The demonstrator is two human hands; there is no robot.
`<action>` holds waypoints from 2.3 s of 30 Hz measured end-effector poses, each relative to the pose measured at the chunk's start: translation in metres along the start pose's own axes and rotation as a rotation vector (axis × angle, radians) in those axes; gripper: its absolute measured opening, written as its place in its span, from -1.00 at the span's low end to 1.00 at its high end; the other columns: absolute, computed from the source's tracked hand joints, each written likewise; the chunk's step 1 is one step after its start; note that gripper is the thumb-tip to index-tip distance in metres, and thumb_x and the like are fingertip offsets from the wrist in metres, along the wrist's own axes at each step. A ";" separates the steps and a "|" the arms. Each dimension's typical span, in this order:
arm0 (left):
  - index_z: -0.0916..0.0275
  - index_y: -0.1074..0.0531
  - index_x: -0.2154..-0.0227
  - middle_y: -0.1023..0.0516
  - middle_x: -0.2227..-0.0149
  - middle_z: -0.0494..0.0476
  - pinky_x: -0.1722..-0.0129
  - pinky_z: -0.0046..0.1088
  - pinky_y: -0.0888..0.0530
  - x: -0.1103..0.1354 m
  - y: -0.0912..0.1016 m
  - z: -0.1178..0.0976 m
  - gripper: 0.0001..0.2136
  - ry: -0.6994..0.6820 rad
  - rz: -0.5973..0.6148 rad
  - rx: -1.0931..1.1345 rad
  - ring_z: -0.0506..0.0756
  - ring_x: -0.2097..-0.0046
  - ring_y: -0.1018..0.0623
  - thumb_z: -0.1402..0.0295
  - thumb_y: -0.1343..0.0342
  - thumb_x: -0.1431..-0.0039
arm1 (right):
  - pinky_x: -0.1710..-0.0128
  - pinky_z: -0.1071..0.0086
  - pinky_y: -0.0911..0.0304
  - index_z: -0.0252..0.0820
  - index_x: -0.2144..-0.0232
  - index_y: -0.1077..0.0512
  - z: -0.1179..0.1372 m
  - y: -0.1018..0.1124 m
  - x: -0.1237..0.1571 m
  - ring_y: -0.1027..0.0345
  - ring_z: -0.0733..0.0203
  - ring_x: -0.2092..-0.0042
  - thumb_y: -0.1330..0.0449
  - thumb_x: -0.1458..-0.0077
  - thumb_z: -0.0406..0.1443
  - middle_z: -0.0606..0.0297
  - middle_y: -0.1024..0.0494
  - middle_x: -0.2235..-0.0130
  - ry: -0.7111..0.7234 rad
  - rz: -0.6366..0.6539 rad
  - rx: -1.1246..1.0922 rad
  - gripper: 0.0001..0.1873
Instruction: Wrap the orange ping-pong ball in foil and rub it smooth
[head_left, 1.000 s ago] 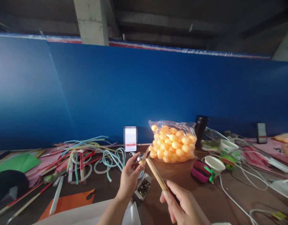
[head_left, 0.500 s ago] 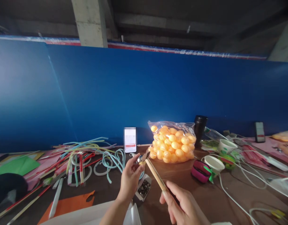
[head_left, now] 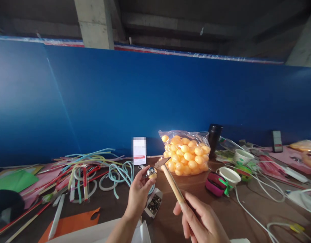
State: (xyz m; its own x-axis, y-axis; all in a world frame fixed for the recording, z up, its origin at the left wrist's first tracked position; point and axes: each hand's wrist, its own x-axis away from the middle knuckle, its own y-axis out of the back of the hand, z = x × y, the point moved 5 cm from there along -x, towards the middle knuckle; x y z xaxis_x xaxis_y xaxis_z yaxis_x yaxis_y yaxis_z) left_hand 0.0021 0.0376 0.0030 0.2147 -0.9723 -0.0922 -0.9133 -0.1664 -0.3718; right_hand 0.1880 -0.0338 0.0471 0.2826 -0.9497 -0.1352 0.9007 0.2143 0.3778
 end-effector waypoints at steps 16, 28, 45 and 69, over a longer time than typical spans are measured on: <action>0.25 -0.40 -0.01 -0.56 0.06 0.26 0.10 -0.34 -0.45 -0.001 0.001 -0.002 -0.47 -0.040 0.009 -0.001 0.15 0.10 -0.56 0.26 -0.33 0.07 | 0.66 0.54 -0.10 -0.19 0.29 -0.37 -0.003 -0.007 -0.003 -0.24 0.43 0.66 0.09 -0.29 0.01 0.29 -0.52 0.39 0.074 0.036 0.112 -0.57; 0.27 -0.41 -0.01 -0.59 0.16 0.23 0.14 -0.35 -0.46 -0.003 0.001 0.000 -0.46 -0.054 0.002 -0.001 0.14 0.15 -0.57 0.25 -0.33 0.08 | 0.71 0.59 -0.05 -0.20 0.36 -0.36 0.001 -0.007 -0.002 -0.16 0.44 0.67 0.06 -0.28 0.03 0.36 -0.43 0.49 0.070 0.043 0.083 -0.55; 0.28 -0.42 -0.01 -0.60 0.17 0.23 0.18 -0.37 -0.46 -0.002 0.002 -0.002 -0.43 -0.039 -0.028 -0.036 0.12 0.21 -0.58 0.24 -0.35 0.12 | 0.74 0.57 0.03 -0.18 0.40 -0.36 0.002 -0.005 -0.001 -0.06 0.40 0.71 0.06 -0.27 0.05 0.49 -0.27 0.69 0.007 -0.002 0.075 -0.53; 0.25 -0.44 0.01 -0.60 0.19 0.21 0.16 -0.35 -0.48 -0.001 0.001 -0.001 -0.46 -0.010 -0.042 0.001 0.15 0.16 -0.58 0.25 -0.35 0.12 | 0.70 0.56 -0.09 -0.19 0.38 -0.38 0.006 -0.006 0.000 -0.19 0.43 0.66 0.03 -0.26 0.02 0.31 -0.50 0.42 0.042 -0.023 0.070 -0.55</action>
State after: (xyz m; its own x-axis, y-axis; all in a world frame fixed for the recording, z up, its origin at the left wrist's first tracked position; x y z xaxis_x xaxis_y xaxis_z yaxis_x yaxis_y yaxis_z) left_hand 0.0006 0.0379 0.0035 0.2564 -0.9627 -0.0859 -0.9032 -0.2070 -0.3760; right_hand 0.1808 -0.0363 0.0506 0.2775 -0.9433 -0.1822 0.8822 0.1750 0.4372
